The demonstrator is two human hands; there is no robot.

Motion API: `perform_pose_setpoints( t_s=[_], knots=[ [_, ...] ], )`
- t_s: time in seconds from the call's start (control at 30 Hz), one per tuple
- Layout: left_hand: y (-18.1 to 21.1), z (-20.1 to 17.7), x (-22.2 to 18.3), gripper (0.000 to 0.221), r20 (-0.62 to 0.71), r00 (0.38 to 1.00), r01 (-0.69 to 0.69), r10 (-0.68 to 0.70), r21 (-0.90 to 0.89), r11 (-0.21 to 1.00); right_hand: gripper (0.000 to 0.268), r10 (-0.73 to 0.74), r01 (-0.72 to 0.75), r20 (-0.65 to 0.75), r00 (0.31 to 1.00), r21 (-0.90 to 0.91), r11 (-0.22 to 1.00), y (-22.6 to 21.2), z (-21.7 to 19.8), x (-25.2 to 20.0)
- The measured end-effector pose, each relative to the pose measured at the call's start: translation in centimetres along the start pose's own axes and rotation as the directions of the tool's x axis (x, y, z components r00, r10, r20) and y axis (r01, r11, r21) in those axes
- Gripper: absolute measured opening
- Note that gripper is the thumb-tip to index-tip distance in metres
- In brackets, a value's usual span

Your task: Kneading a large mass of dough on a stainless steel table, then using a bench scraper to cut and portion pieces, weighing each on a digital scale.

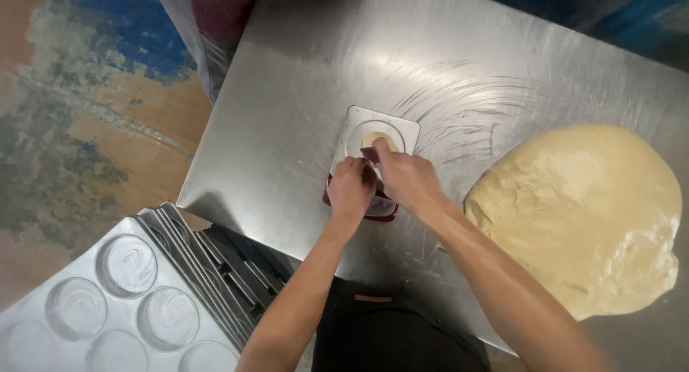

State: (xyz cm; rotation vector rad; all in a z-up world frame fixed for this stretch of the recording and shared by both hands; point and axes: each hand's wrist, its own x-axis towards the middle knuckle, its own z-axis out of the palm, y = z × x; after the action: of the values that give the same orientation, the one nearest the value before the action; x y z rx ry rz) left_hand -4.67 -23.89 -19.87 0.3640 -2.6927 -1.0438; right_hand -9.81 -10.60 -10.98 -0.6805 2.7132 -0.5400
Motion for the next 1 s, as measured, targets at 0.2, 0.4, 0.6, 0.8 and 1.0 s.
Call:
perform_pose_setpoints(
  t_s=[0.2,0.4,0.6,0.8,1.0],
  knots=[
    [-0.4,-1.0,-0.8,0.021,0.069,0.997,-0.037,0.036,0.018,0.999,0.052,-0.025,0.035,0.216,0.976,-0.043,0.998,0.9,-1.3,0.2],
    [3.2,-1.7,-4.8,0.023,0.391,0.916,-0.032,0.087,-0.145,0.989,0.041,0.379,-0.389,0.373,0.847,-0.050,0.920,9.3,-5.1,-10.7],
    [12.3,3.6,-7.7,0.066,0.782,0.598,-0.154,0.173,-0.099,0.983,0.045,0.770,-0.775,0.157,0.618,-0.044,0.631,12.6,-6.1,-21.3],
    [10.9,13.9,-11.2,0.047,0.811,0.562,-0.199,0.166,-0.062,0.978,0.044,0.763,-0.761,-0.118,0.635,0.074,0.644,12.8,-0.8,-24.6],
    [11.4,4.4,-7.7,0.041,0.765,0.604,-0.166,0.222,-0.152,0.974,0.049,0.789,-0.716,-0.142,0.598,0.349,0.605,12.0,-2.5,-25.3]
  ],
)
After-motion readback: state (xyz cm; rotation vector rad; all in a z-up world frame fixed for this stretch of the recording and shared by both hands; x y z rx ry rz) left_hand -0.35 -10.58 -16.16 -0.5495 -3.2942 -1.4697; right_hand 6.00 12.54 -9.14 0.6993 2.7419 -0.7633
